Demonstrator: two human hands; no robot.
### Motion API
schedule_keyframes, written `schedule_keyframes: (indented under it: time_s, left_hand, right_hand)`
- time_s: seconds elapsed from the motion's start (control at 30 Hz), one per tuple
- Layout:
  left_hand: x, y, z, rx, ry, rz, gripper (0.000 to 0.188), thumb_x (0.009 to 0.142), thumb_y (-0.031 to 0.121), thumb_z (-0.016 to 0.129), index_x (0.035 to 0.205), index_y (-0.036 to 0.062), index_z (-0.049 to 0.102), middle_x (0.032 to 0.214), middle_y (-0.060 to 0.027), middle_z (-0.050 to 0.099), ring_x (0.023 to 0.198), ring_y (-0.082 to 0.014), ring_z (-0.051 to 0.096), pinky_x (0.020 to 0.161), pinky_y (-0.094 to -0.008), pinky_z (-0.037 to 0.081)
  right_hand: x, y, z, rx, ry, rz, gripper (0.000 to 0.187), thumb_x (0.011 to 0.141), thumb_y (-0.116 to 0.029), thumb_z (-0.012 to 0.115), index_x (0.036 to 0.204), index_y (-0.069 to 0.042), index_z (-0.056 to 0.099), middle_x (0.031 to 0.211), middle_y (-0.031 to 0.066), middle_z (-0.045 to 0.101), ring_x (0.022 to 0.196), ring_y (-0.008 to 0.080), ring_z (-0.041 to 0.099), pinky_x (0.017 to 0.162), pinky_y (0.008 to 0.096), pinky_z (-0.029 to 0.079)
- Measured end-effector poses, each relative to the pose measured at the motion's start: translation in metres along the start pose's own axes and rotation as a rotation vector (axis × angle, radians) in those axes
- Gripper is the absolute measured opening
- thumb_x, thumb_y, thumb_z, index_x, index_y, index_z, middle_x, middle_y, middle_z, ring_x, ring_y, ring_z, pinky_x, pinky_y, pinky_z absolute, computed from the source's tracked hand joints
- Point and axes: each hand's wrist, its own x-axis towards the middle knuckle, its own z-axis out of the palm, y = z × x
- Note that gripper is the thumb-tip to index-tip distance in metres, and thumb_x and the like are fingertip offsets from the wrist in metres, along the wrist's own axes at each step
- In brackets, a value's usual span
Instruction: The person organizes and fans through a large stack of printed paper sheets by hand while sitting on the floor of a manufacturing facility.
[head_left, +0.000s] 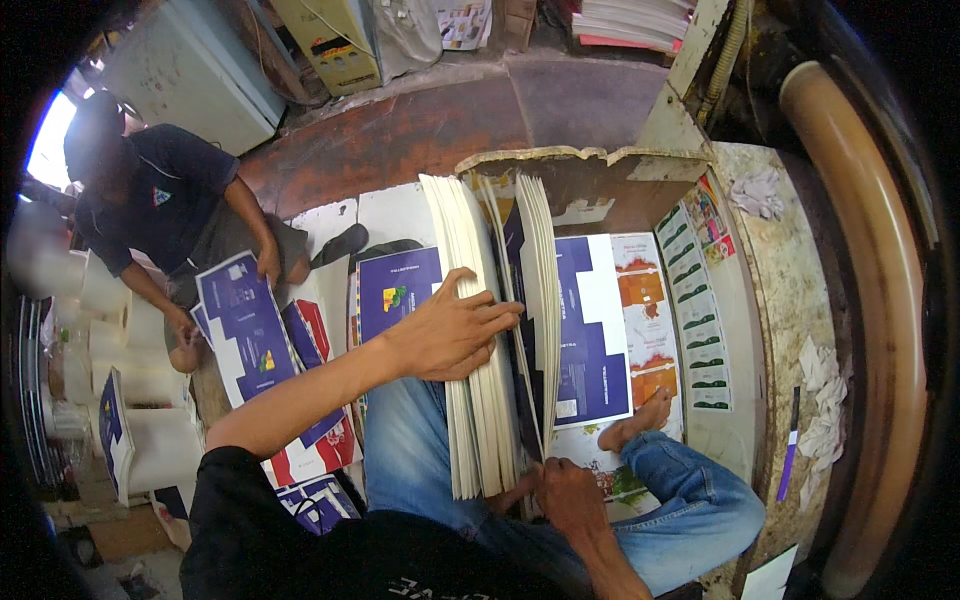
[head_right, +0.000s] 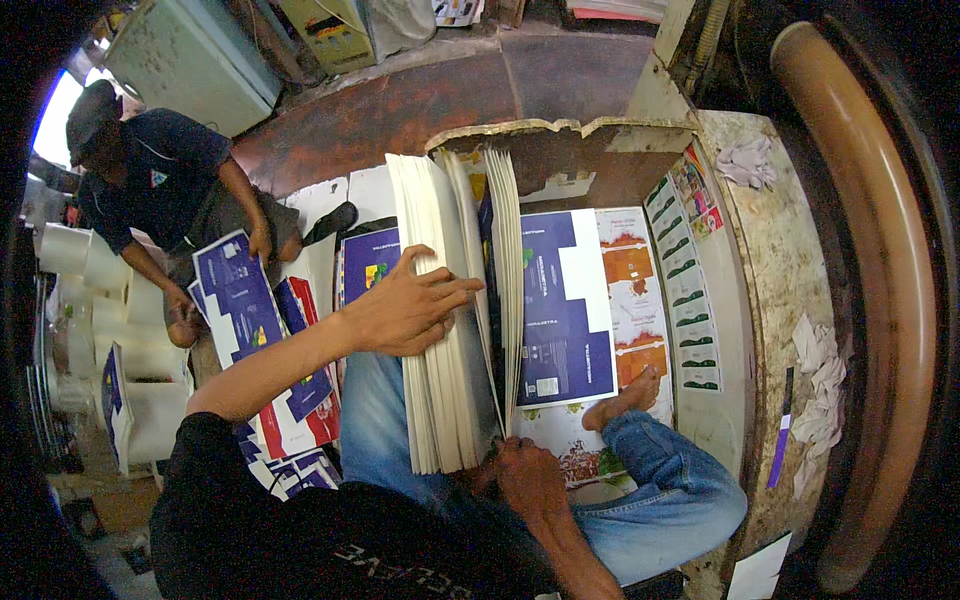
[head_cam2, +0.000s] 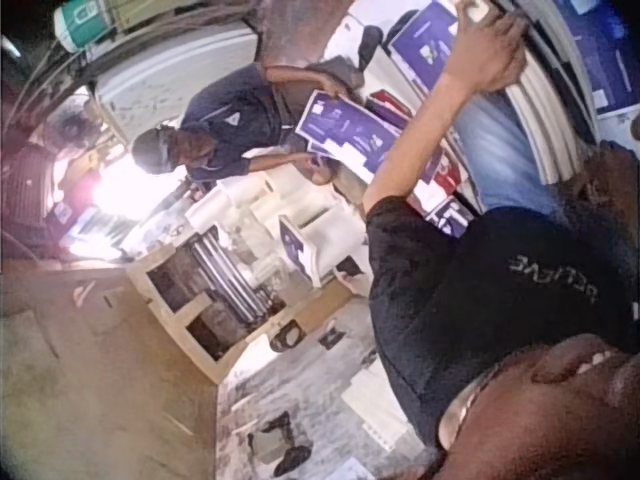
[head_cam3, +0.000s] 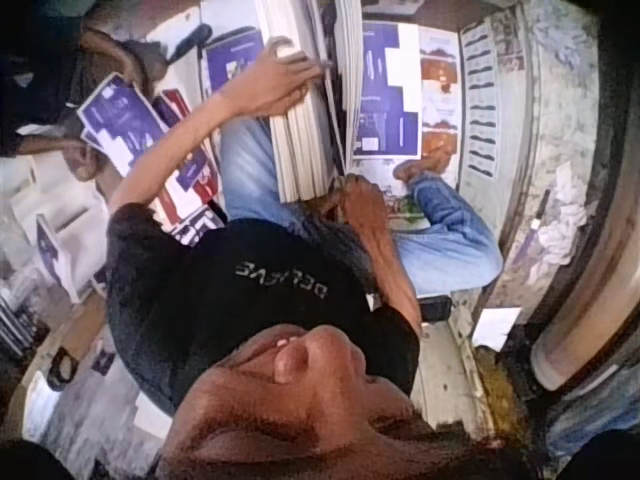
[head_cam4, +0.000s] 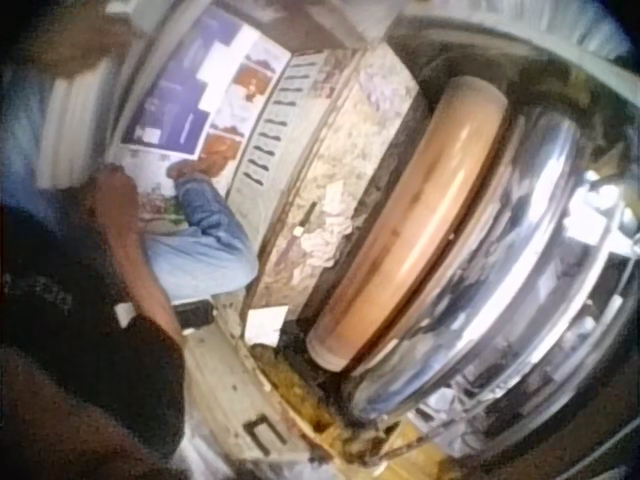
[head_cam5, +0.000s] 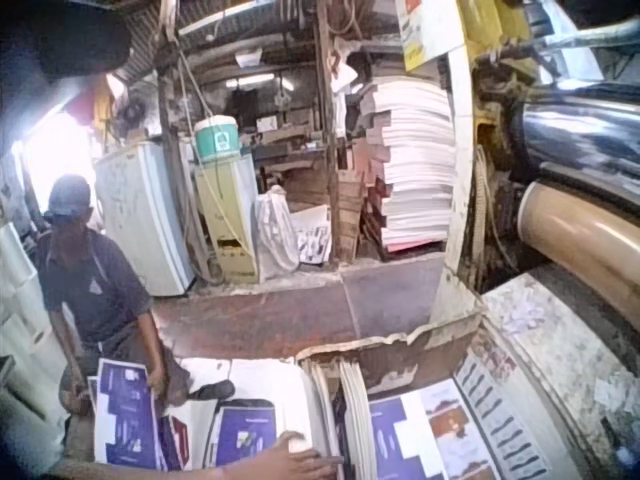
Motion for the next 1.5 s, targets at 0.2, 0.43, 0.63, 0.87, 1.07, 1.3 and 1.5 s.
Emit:
schedule_keyframes:
  time_s: [0.2, 0.43, 0.63, 0.87, 1.07, 1.3, 1.5]
  left_hand:
    - [0.003, 0.003, -0.006, 0.027, 0.082, 0.013, 0.030, 0.091, 0.026, 0.051, 0.111, 0.0058, 0.061, 0.144, -0.0126, 0.048, 0.129, -0.0325, 0.045, 0.113, -0.0573, 0.026]
    - [0.008, 0.001, -0.001, 0.019, 0.000, 0.025, 0.028, 0.087, 0.026, 0.054, 0.107, 0.0068, 0.061, 0.163, -0.0034, 0.032, 0.154, -0.0249, 0.020, 0.118, -0.0626, 0.018]
    - [0.007, 0.000, 0.002, 0.026, -0.002, 0.024, 0.031, 0.086, 0.026, 0.055, 0.110, 0.0071, 0.061, 0.163, -0.0034, 0.033, 0.153, -0.0234, 0.023, 0.119, -0.0628, 0.017]
    - [0.005, -0.001, 0.004, 0.001, 0.029, 0.027, 0.031, 0.088, 0.026, 0.053, 0.110, 0.0052, 0.061, 0.161, -0.0045, 0.035, 0.153, -0.0231, 0.024, 0.121, -0.0633, 0.013]
    - [0.008, -0.001, 0.002, 0.021, 0.003, 0.029, 0.038, 0.091, 0.025, 0.050, 0.122, 0.0022, 0.057, 0.140, -0.0156, 0.052, 0.128, -0.0241, 0.054, 0.113, -0.0622, 0.024]
    - [0.021, 0.006, -0.020, -0.120, -0.279, -0.136, 0.076, 0.086, 0.019, 0.052, 0.155, 0.0056, 0.025, 0.129, -0.0170, 0.055, 0.109, -0.0245, 0.060, 0.097, -0.0521, 0.036]
    - [0.019, 0.006, -0.019, -0.045, -0.210, -0.087, 0.083, 0.083, 0.019, 0.053, 0.158, 0.0064, 0.020, 0.149, -0.0107, 0.047, 0.123, -0.0211, 0.055, 0.100, -0.0531, 0.036]
  right_hand:
    - [0.004, -0.006, 0.005, 0.065, 0.015, -0.015, 0.025, 0.097, -0.014, 0.057, 0.083, 0.006, 0.061, 0.078, 0.0258, 0.066, 0.068, 0.0418, 0.068, 0.063, 0.0471, 0.057]
    - [0.003, -0.009, -0.004, 0.019, 0.022, -0.088, 0.025, 0.096, -0.014, 0.058, 0.081, 0.006, 0.060, 0.075, 0.0244, 0.066, 0.065, 0.0404, 0.068, 0.061, 0.0456, 0.058]
    - [0.001, -0.010, -0.001, -0.032, 0.043, -0.050, 0.026, 0.096, -0.016, 0.060, 0.080, 0.005, 0.060, 0.074, 0.0219, 0.065, 0.065, 0.0379, 0.069, 0.058, 0.0430, 0.057]
    - [0.000, -0.003, 0.005, -0.035, 0.040, -0.041, 0.029, 0.098, -0.019, 0.058, 0.081, 0.004, 0.061, 0.073, 0.0214, 0.065, 0.065, 0.0371, 0.069, 0.059, 0.0437, 0.057]
    - [0.001, -0.003, 0.004, 0.006, 0.035, 0.015, 0.025, 0.097, -0.016, 0.060, 0.081, 0.003, 0.061, 0.073, 0.0208, 0.065, 0.064, 0.0365, 0.068, 0.059, 0.0435, 0.057]
    - [0.002, -0.008, 0.003, 0.000, 0.075, -0.066, 0.023, 0.094, -0.015, 0.062, 0.079, 0.003, 0.061, 0.073, 0.0230, 0.066, 0.063, 0.0359, 0.069, 0.057, 0.0429, 0.057]
    - [0.002, -0.011, -0.005, -0.003, 0.079, -0.068, 0.021, 0.089, -0.013, 0.065, 0.078, 0.004, 0.061, 0.071, 0.0227, 0.066, 0.061, 0.0356, 0.069, 0.056, 0.0427, 0.057]
